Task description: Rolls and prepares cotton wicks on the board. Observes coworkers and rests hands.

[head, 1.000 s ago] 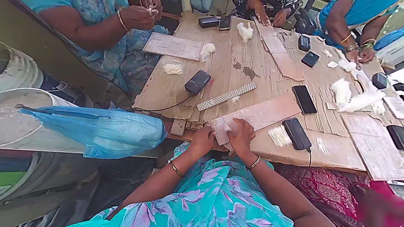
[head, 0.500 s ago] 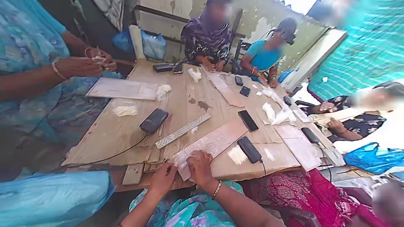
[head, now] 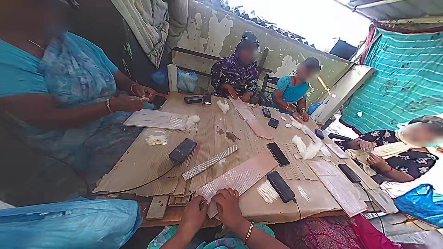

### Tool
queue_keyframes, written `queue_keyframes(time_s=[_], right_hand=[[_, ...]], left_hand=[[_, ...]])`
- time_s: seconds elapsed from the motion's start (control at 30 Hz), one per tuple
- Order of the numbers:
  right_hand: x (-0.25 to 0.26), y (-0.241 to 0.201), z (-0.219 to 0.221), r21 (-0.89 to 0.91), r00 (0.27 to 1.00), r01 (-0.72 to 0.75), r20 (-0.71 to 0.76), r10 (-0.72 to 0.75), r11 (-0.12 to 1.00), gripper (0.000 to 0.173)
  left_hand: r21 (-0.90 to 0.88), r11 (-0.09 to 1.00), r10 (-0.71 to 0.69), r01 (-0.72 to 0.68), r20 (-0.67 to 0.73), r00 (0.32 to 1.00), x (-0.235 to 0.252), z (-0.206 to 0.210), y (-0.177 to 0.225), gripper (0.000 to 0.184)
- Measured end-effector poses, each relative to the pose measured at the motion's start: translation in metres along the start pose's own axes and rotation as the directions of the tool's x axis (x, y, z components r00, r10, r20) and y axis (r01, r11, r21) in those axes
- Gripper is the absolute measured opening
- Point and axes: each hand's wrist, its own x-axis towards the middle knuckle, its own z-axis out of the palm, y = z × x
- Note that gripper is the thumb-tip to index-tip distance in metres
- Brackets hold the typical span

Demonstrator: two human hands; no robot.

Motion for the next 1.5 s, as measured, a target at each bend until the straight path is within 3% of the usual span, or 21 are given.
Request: queue_keyframes(time_s=[0.17, 0.37, 0.83, 1.1, 1.27, 1.4, 1.5], right_hand=[[0.0, 0.0, -0.01, 0.021, 0.997, -0.07, 0.018, 0.07, 0.997, 0.028], [0.016, 0.001, -0.023, -0.023, 0.929, -0.276, 0.252, 0.273, 0.961, 0.039], [0.014, 0.013, -0.029, 0.071, 0.972, -0.207, 0.131, 0.196, 0.976, 0.021], [0.032, 0.013, -0.053, 0.004, 0.878, -0.316, 0.382, 0.29, 0.949, 0.034], [0.027, 0.016, -0.04, 0.063, 0.921, -0.299, 0.279, 0.271, 0.952, 0.031], [0.028, 0.013, -0.042, 0.069, 0.908, -0.34, 0.283, 0.309, 0.938, 0.034], [0.03, 0.014, -0.043, 0.046, 0.902, -0.35, 0.288, 0.323, 0.936, 0.037]], left_hand=[[-0.008, 0.999, 0.041, -0.041, 0.003, 0.999, 0.003, 0.005, -0.002, 0.031], [0.031, 0.997, 0.068, -0.067, -0.033, 0.997, 0.002, 0.008, -0.003, 0.029], [0.003, 0.996, 0.094, -0.095, -0.135, 0.986, 0.0, 0.011, 0.004, 0.03], [0.095, 0.994, -0.054, 0.054, 0.0, 0.999, -0.003, -0.001, 0.025, 0.034], [0.108, 0.989, -0.104, 0.1, 0.029, 0.994, 0.0, -0.004, 0.025, 0.033], [0.055, 0.991, -0.127, 0.125, 0.04, 0.991, 0.001, -0.005, 0.022, 0.033], [0.004, 0.991, -0.136, 0.136, 0.046, 0.99, 0.001, -0.008, 0.019, 0.045]])
